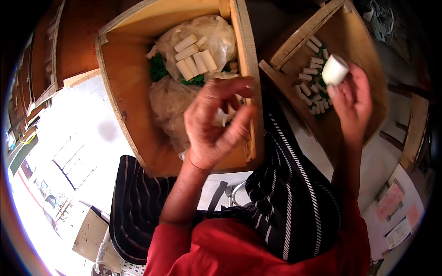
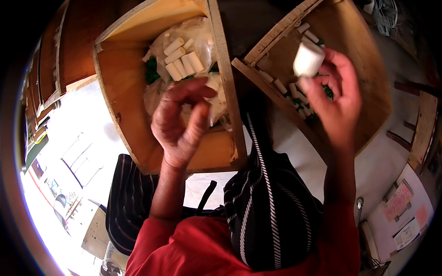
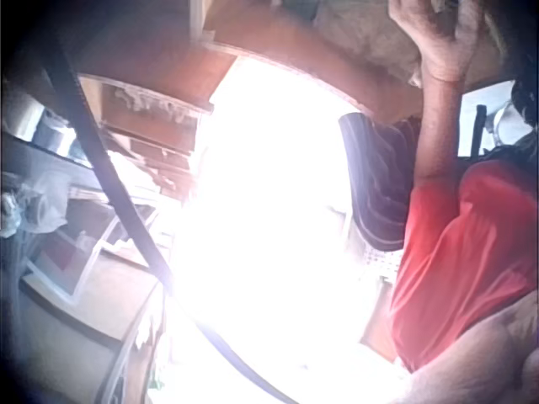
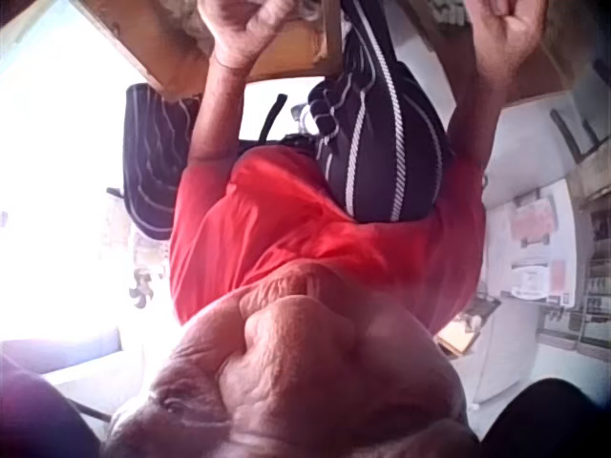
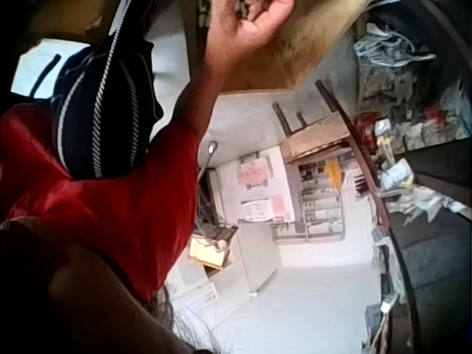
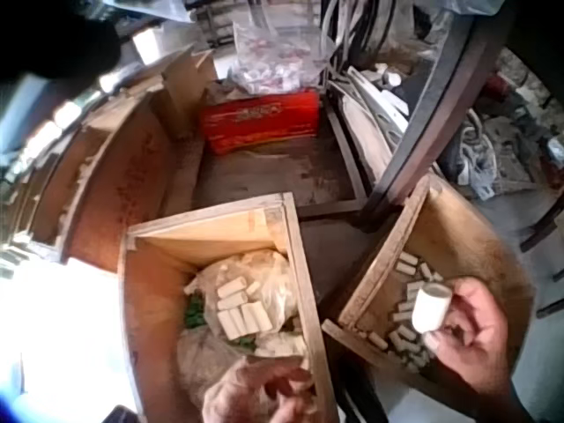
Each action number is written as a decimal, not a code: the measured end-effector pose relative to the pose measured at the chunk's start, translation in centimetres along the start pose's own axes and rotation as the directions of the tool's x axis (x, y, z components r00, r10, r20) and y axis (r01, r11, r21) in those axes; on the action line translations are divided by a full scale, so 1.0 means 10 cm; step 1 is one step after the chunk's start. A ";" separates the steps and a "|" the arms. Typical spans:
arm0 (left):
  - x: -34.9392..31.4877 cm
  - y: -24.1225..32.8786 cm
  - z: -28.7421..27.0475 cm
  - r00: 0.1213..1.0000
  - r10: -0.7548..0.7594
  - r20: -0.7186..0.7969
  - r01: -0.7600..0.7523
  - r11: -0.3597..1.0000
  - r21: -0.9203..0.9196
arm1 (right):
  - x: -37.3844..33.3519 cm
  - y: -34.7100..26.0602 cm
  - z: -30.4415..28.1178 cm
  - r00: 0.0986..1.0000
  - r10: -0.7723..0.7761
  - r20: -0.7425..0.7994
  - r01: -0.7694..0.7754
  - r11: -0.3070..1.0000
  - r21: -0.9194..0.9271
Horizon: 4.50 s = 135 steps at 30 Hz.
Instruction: The person sits on a stool and assembles small white cylindrical pieces with green connectors. They pick up the white pieces from a wooden box and attach the green connectors to them, then place the assembled units into a second wooden box.
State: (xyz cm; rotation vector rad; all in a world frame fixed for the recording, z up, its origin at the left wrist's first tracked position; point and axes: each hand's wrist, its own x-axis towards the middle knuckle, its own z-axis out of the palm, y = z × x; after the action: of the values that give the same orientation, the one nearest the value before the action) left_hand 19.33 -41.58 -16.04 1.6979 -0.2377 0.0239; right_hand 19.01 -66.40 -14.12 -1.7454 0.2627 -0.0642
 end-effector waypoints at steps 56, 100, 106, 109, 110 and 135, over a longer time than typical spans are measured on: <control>0.06 -0.17 -0.22 0.957 -0.260 -0.125 0.277 0.951 0.140 | 0.47 1.59 -0.60 0.943 0.332 0.026 -0.300 0.882 -0.363; 0.07 -0.72 -0.73 0.914 -0.301 -0.272 0.364 0.904 0.225 | 0.63 1.84 -0.07 0.951 0.191 0.244 -0.016 0.817 -0.577; 0.07 -0.59 -0.47 0.919 -0.345 -0.190 0.377 0.910 0.170 | 0.72 2.33 0.28 0.922 0.017 0.386 0.260 0.712 -0.652; 0.07 -0.51 -0.40 0.929 -0.342 -0.143 0.366 0.911 0.192 | 0.70 1.86 0.44 0.933 0.140 0.330 0.129 0.727 -0.674; 0.08 -0.50 -0.36 0.931 -0.343 -0.125 0.362 0.912 0.193 | 0.69 2.02 0.46 0.950 0.073 0.304 0.165 0.709 -0.686; 0.09 0.22 0.12 0.989 -0.010 0.148 0.013 1.000 -0.021 | -0.15 -0.15 0.18 0.937 0.070 0.341 -0.196 0.916 0.350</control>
State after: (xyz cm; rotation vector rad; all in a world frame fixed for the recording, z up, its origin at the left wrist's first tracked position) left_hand 19.74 -43.11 -13.93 1.6809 -0.3374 -0.1134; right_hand 18.08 -64.11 -12.86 -1.3205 0.1180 0.2567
